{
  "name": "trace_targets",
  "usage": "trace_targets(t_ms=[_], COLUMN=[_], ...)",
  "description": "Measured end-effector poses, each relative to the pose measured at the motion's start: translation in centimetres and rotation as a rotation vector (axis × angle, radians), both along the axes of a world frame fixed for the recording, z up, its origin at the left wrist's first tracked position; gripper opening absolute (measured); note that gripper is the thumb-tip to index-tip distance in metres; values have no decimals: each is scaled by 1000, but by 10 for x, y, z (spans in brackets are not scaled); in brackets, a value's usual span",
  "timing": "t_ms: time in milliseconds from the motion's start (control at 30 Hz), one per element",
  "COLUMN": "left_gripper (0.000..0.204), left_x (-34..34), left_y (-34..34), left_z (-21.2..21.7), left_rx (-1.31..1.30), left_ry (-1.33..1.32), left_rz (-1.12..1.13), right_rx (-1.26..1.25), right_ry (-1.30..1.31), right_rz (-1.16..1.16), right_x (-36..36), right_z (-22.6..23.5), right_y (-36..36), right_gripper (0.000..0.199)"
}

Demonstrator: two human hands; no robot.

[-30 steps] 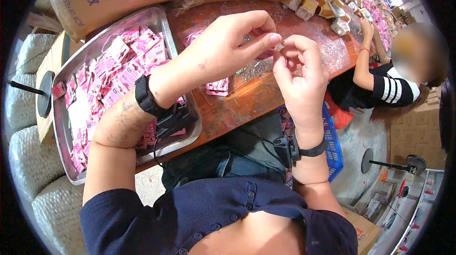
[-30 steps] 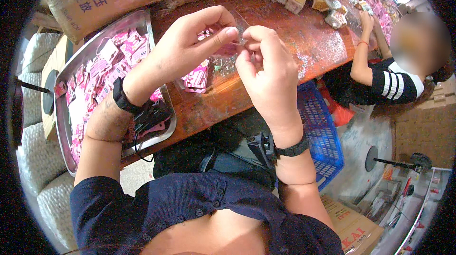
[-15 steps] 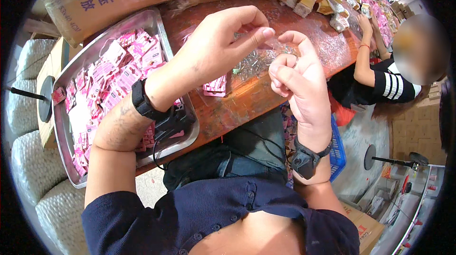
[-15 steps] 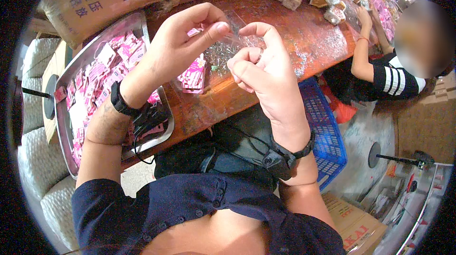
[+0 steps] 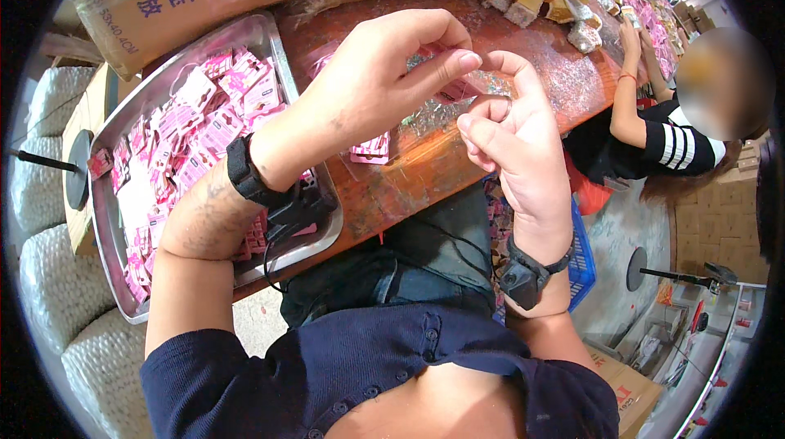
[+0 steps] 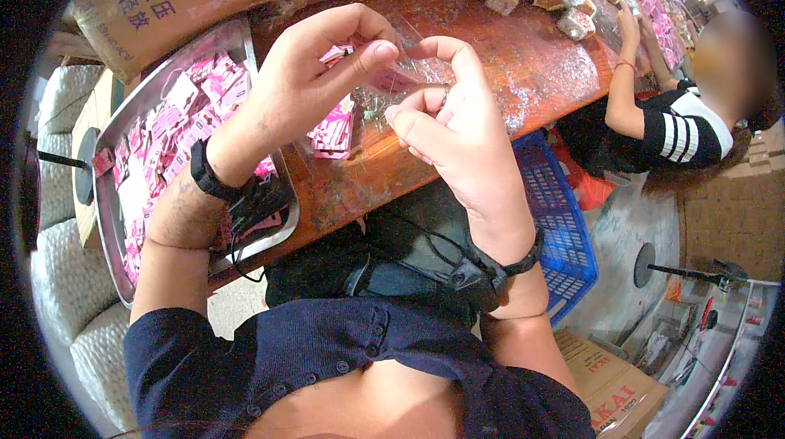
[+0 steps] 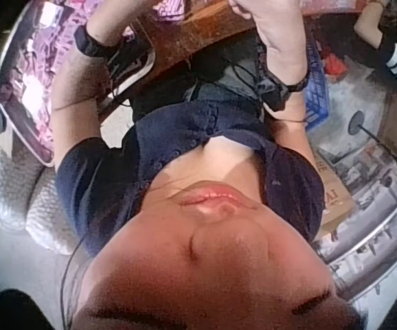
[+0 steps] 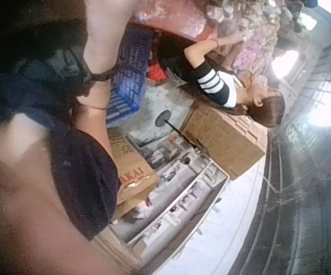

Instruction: Wrapping small decorated cake-shaped products in plastic and attaching product labels.

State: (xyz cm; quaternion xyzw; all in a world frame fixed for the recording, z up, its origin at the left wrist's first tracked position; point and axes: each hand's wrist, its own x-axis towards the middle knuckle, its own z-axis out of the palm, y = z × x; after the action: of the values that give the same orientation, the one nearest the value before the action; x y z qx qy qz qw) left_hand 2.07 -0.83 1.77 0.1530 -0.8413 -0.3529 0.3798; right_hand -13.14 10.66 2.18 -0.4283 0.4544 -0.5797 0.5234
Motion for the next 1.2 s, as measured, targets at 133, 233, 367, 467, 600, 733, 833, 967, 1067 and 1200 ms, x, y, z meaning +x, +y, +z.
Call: trace_targets(t_ms=[133, 233, 367, 467, 600, 733, 833, 967, 1067, 1200], left_gripper=[15, 17, 21, 23, 20, 18, 20, 20, 21, 20], left_x=[2, 1, 0, -1, -4, -5, -7, -6, -7, -5], left_y=[3, -4, 2, 2, 0, -1, 1, 2, 4, 3], left_z=[5, 2, 2, -2, -8, -10, -12, -13, -9, -6], left_rx=[102, -99, 107, 258, 499, 637, 703, 692, 750, 740], left_ry=[13, 18, 41, -4, 22, 46, 88, 84, 130, 48], left_rz=[-46, -95, -85, -99, -253, -328, -295, -286, -297, -297], right_rx=[-28, -74, -261, -286, -276, -356, -330, -375, -324, -551], right_ry=[36, 10, 80, 125, 260, 606, 692, 782, 915, 1201], right_rz=[2, -112, -203, -194, -182, -211, -249, -286, -348, -464], right_x=[0, 3, -1, 6, 11, 3, 4, 3, 2, -1], right_z=[-2, 4, -3, 1, 3, -11, -11, -12, -7, -5], right_y=[-1, -1, -2, -2, 0, -5, -1, 1, 2, 0], right_gripper=[52, 52, 51, 50, 49, 45, 52, 59, 56, 42])
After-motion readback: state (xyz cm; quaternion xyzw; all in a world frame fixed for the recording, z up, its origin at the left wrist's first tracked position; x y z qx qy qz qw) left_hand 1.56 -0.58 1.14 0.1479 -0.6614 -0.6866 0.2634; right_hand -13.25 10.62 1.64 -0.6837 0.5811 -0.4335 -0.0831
